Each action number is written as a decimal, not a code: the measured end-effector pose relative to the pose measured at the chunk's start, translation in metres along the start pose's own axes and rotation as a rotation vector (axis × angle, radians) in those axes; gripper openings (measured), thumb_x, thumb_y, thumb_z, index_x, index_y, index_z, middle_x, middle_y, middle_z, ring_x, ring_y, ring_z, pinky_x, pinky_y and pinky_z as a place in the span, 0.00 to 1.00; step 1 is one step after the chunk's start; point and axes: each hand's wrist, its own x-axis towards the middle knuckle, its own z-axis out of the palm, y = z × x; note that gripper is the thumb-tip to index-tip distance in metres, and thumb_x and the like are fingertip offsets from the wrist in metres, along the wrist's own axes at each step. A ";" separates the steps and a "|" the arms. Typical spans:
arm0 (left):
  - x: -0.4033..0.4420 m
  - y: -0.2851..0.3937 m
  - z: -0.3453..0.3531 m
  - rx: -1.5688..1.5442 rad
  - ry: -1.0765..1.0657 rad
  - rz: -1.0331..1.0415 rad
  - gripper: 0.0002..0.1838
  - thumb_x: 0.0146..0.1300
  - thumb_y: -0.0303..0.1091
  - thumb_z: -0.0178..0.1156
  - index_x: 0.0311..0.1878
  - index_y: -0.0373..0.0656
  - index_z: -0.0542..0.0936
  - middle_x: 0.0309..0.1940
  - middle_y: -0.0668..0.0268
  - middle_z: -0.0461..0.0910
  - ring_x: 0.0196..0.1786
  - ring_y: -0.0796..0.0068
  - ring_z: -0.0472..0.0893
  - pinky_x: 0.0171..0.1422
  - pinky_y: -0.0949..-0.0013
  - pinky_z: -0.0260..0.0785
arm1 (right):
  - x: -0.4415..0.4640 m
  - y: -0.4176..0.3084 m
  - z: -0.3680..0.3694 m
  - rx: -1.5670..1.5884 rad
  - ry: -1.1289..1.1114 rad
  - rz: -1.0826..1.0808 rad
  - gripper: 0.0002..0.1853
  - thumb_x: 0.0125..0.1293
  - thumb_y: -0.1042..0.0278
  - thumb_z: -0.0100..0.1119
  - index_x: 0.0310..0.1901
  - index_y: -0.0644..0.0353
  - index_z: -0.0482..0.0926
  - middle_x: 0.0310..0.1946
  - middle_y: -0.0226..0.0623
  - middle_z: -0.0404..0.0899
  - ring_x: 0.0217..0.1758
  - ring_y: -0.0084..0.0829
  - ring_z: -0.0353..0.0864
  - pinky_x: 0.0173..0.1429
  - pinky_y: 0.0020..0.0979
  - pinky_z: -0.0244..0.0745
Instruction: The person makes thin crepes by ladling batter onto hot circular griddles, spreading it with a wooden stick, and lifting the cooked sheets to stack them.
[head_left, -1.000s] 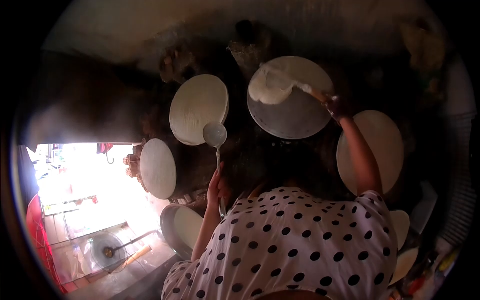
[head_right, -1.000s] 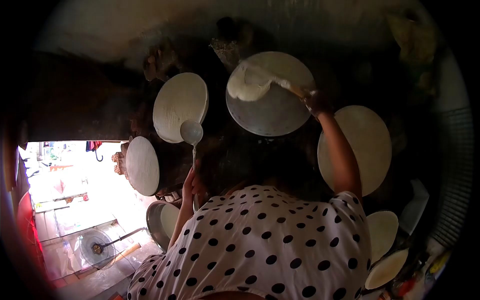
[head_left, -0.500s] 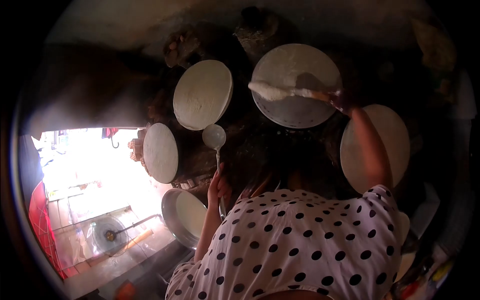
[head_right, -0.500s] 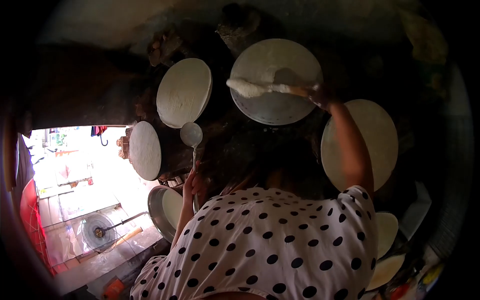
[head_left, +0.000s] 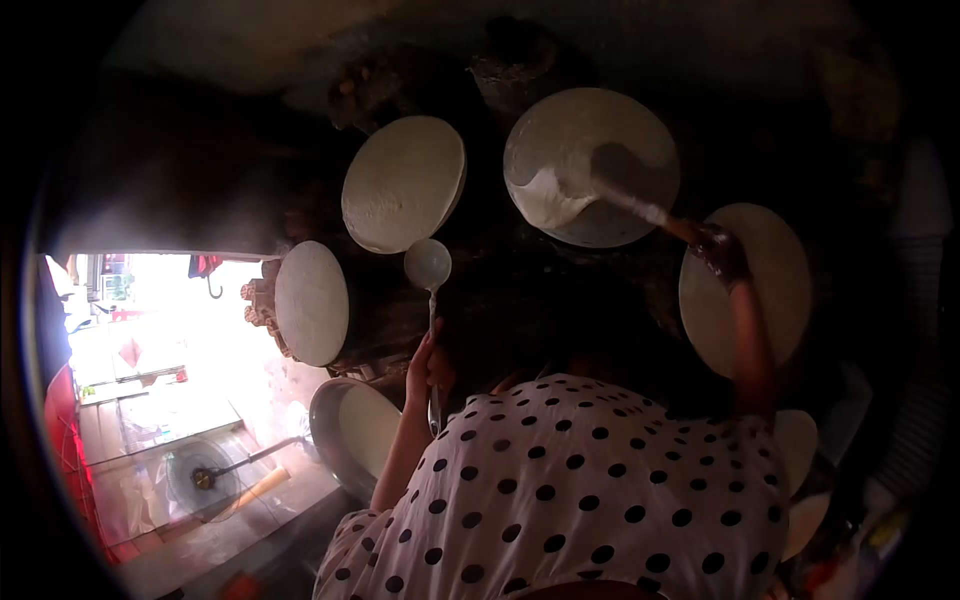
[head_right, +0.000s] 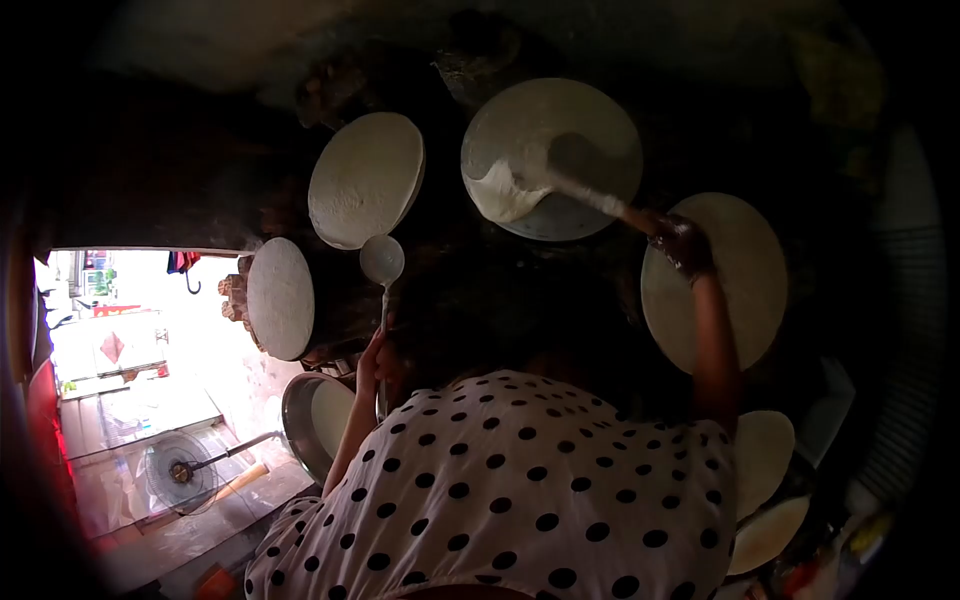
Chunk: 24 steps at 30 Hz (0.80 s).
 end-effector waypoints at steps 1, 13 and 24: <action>0.004 -0.001 0.005 0.019 -0.001 -0.001 0.20 0.74 0.37 0.41 0.67 0.51 0.64 0.15 0.76 0.57 0.11 0.85 0.58 0.14 0.79 0.56 | -0.014 -0.019 0.005 0.249 0.214 0.076 0.16 0.63 0.67 0.60 0.51 0.65 0.78 0.35 0.39 0.81 0.35 0.27 0.79 0.39 0.28 0.75; -0.012 0.006 -0.038 -0.032 -0.104 -0.199 0.22 0.72 0.38 0.45 0.68 0.52 0.63 0.14 0.76 0.54 0.10 0.84 0.57 0.13 0.79 0.50 | -0.021 -0.076 0.288 -0.542 0.744 -0.132 0.08 0.52 0.69 0.64 0.34 0.61 0.83 0.25 0.36 0.82 0.27 0.29 0.79 0.31 0.31 0.72; -0.045 0.035 -0.068 0.048 -0.098 -0.142 0.23 0.72 0.40 0.46 0.69 0.52 0.62 0.15 0.75 0.56 0.09 0.83 0.57 0.12 0.77 0.53 | 0.032 -0.118 0.286 0.098 0.255 0.683 0.09 0.56 0.62 0.60 0.33 0.59 0.81 0.20 0.36 0.78 0.20 0.30 0.75 0.25 0.34 0.68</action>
